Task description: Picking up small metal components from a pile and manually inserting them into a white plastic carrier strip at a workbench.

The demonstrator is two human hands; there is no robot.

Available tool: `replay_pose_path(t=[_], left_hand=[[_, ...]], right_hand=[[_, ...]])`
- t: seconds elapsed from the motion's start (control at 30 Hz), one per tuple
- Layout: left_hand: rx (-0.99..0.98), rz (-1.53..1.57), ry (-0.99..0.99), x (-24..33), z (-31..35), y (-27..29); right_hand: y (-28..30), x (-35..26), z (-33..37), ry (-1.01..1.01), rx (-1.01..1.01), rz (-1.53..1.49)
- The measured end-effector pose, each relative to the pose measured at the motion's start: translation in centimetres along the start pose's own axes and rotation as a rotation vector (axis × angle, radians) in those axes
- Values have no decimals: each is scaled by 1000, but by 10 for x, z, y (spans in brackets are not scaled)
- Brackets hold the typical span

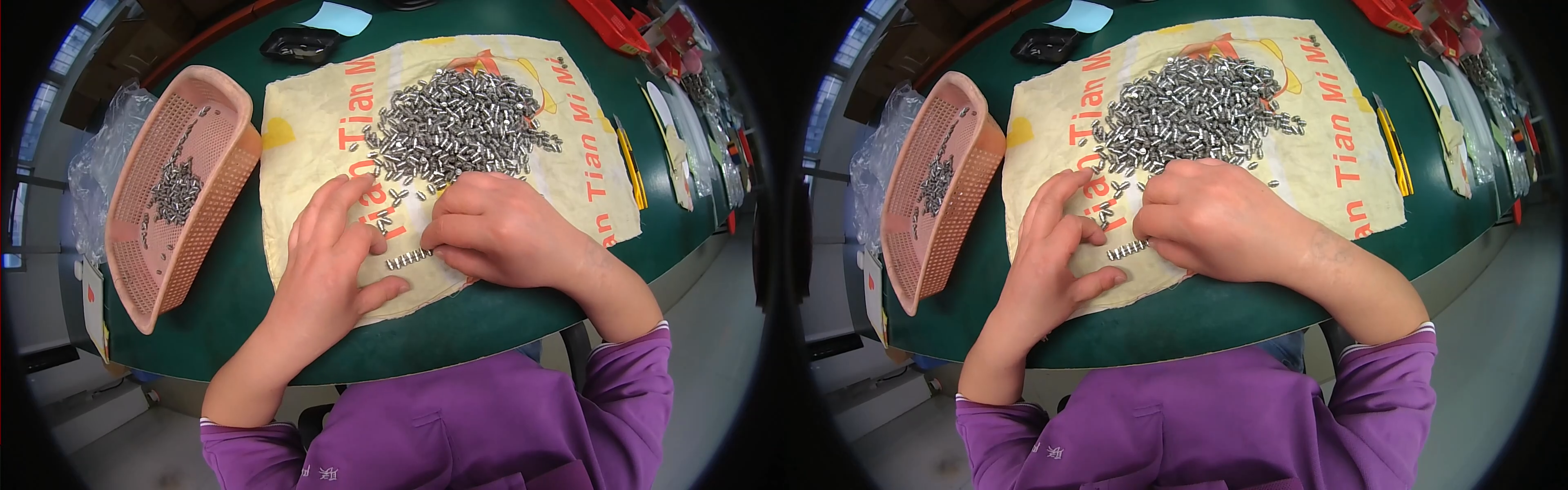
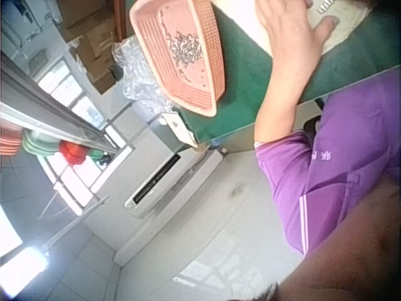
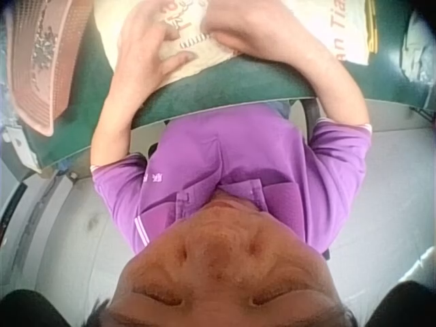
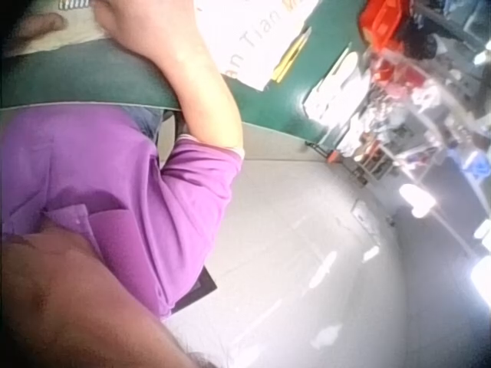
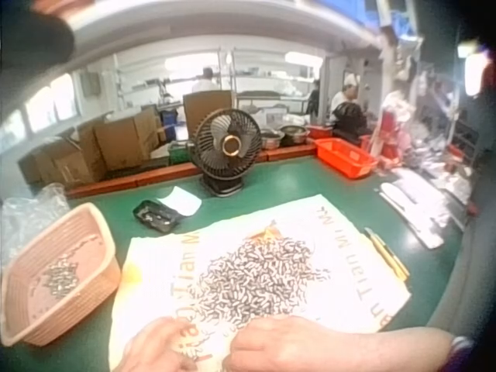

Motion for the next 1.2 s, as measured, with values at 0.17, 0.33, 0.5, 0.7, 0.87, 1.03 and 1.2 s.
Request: replay_pose_path(t=[0.17,0.33,0.5,0.7,0.87,1.03,1.2], left_hand=[[36,-11,38,-4,0,18],[31,-25,65,-6,1,24],[49,-50,52,-5,2,24],[61,-54,50,-8,2,20],[90,-40,46,-9,0,19],[116,-23,33,-12,-2,18],[144,-13,30,-13,-2,19]], right_hand=[[5,-3,1,72,-1,5],[3,-2,1,84,-14,-3],[3,-5,-1,84,-27,1],[2,-8,-1,85,-24,-1],[-1,-9,0,87,-25,-48],[3,-9,-1,71,-38,-49],[14,3,-3,92,-48,0]])
Point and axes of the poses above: each hand's wrist, its own z-axis away from the middle knuckle, its own y-axis out of the back of the hand, x = y × z, the point moved 5 cm from there along -z, towards the middle knuckle, and after that the axes turned 14 degrees about z, right-handed, at the moved point
